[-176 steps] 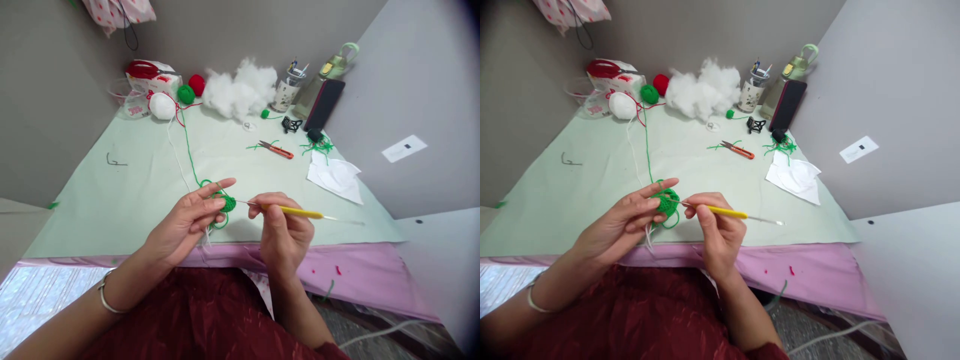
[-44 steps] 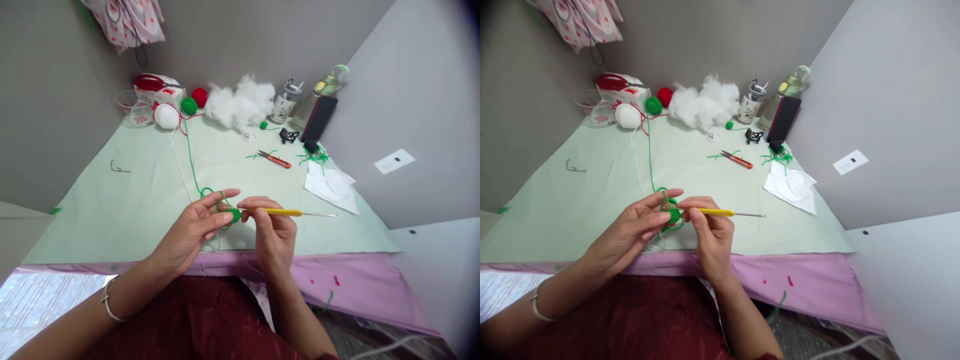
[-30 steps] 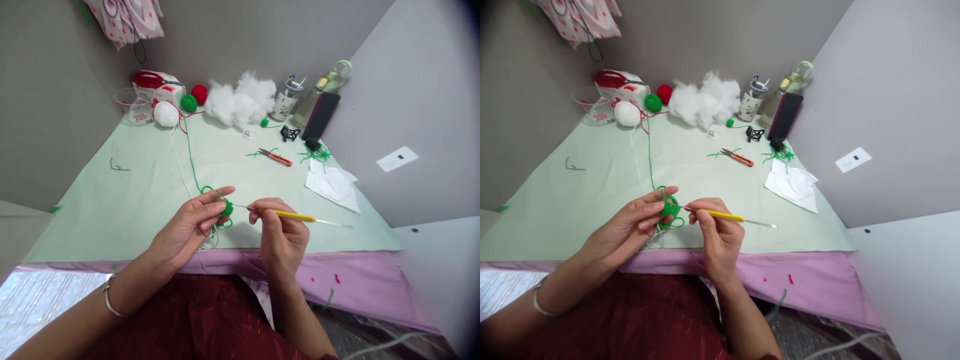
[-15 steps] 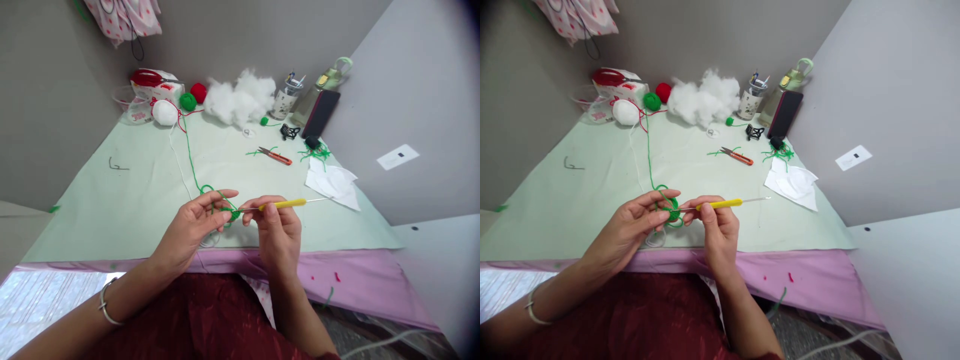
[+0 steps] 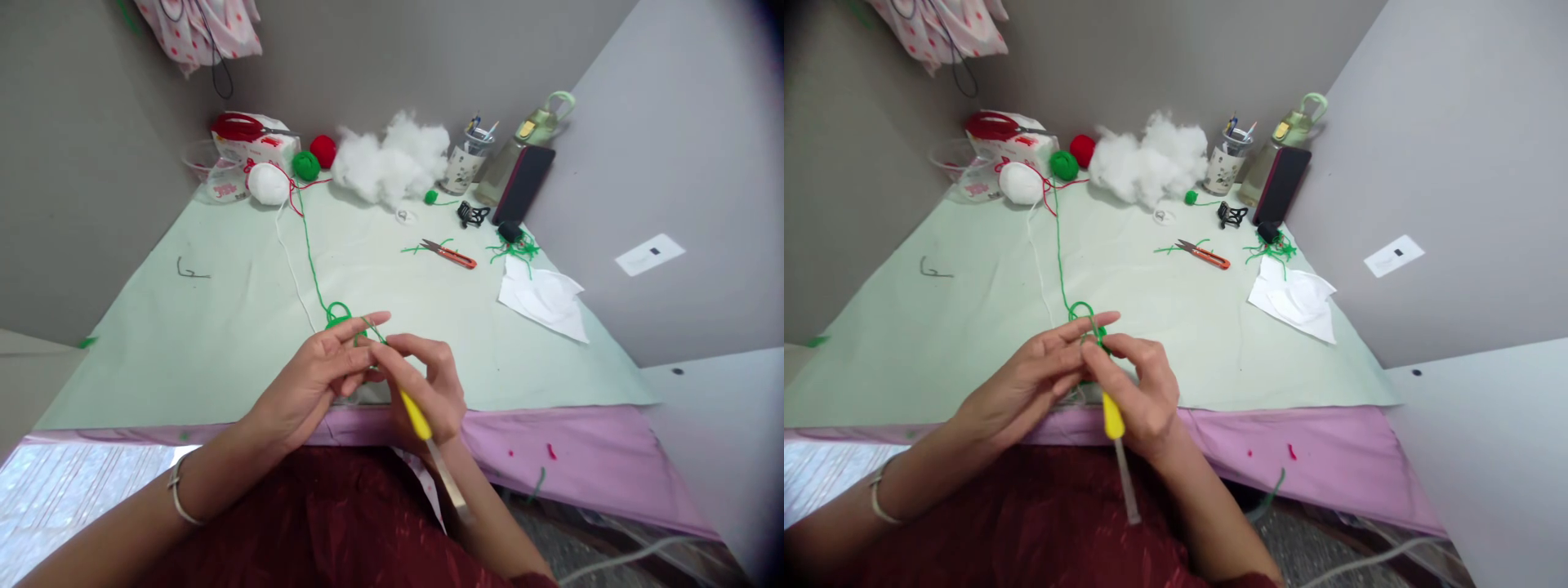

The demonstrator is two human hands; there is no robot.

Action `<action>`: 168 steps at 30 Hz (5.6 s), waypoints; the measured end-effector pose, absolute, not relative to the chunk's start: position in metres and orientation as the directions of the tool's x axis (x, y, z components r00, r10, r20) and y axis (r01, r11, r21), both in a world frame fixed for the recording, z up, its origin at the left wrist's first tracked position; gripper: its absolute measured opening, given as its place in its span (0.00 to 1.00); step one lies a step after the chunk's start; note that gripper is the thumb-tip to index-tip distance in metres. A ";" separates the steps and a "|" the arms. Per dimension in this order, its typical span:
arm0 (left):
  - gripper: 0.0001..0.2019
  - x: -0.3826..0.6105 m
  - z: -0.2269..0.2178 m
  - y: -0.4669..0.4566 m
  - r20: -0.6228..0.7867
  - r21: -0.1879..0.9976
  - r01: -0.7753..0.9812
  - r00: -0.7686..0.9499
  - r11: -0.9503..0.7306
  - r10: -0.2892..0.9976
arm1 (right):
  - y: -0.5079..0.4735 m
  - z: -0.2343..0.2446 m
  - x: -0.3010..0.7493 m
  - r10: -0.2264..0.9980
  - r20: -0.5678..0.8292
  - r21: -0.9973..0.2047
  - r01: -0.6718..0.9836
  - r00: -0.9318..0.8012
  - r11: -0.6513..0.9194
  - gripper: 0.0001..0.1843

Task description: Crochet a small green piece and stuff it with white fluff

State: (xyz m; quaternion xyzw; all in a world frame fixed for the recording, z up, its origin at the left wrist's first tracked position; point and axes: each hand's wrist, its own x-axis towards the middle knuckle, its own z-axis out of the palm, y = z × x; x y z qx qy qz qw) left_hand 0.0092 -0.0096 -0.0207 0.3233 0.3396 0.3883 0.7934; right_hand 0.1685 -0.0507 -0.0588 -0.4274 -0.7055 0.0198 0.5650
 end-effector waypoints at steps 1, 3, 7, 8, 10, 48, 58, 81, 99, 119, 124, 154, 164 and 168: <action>0.18 0.008 -0.020 -0.008 -0.307 0.731 -0.415 0.507 0.541 0.805 | -0.050 -0.056 0.168 0.658 0.750 -0.597 0.501 0.071 0.627 0.22; 0.16 0.006 -0.019 -0.005 -0.310 0.702 -0.440 0.520 0.560 0.796 | -0.047 -0.050 0.168 0.741 0.637 -0.766 0.288 0.213 0.575 0.16; 0.19 0.006 -0.019 -0.006 -0.224 0.810 -0.402 0.461 0.427 0.859 | -0.040 -0.042 0.169 0.830 0.495 -0.863 0.036 0.259 0.503 0.11; 0.19 0.007 -0.020 -0.007 -0.195 0.846 -0.375 0.442 0.378 0.876 | -0.039 -0.041 0.168 0.836 0.496 -0.865 0.047 0.236 0.500 0.10; 0.17 0.008 -0.023 -0.009 -0.142 0.901 -0.330 0.392 0.283 0.909 | -0.040 -0.042 0.167 0.829 0.520 -0.854 0.132 0.205 0.503 0.10; 0.14 0.007 -0.025 -0.011 -0.125 0.921 -0.299 0.383 0.251 0.915 | -0.035 -0.045 0.177 0.962 0.197 -0.889 -0.380 0.189 0.256 0.10; 0.15 0.008 -0.018 -0.012 -0.128 0.932 -0.268 0.386 0.244 0.914 | -0.042 -0.040 0.179 0.928 0.308 -0.911 -0.216 0.212 0.351 0.10; 0.18 0.007 -0.020 -0.015 -0.088 0.970 -0.186 0.329 0.155 0.940 | -0.053 -0.034 0.182 0.851 0.502 -0.864 0.144 0.154 0.483 0.11; 0.18 0.008 -0.013 -0.018 -0.043 0.991 -0.115 0.254 0.074 0.966 | -0.055 -0.031 0.181 0.710 0.703 -0.686 0.299 0.038 0.663 0.14; 0.14 0.003 -0.014 -0.014 -0.204 0.891 -0.292 0.424 0.347 0.882 | -0.045 -0.039 0.172 0.864 0.427 -0.878 -0.105 0.267 0.466 0.10; 0.13 0.005 -0.014 -0.014 -0.163 0.898 -0.309 0.426 0.312 0.890 | -0.042 -0.043 0.175 0.885 0.379 -0.879 -0.193 0.269 0.435 0.10; 0.15 0.006 -0.023 -0.013 -0.078 0.958 -0.242 0.307 0.157 0.949 | -0.050 -0.042 0.176 0.742 0.654 -0.755 0.182 0.148 0.630 0.12; 0.15 0.006 -0.026 -0.013 -0.092 0.958 -0.236 0.288 0.164 0.953 | -0.048 -0.045 0.171 0.744 0.642 -0.766 0.178 0.184 0.617 0.12; 0.14 0.007 -0.024 -0.012 -0.076 0.957 -0.248 0.290 0.152 0.954 | -0.047 -0.042 0.169 0.732 0.647 -0.763 0.167 0.213 0.625 0.12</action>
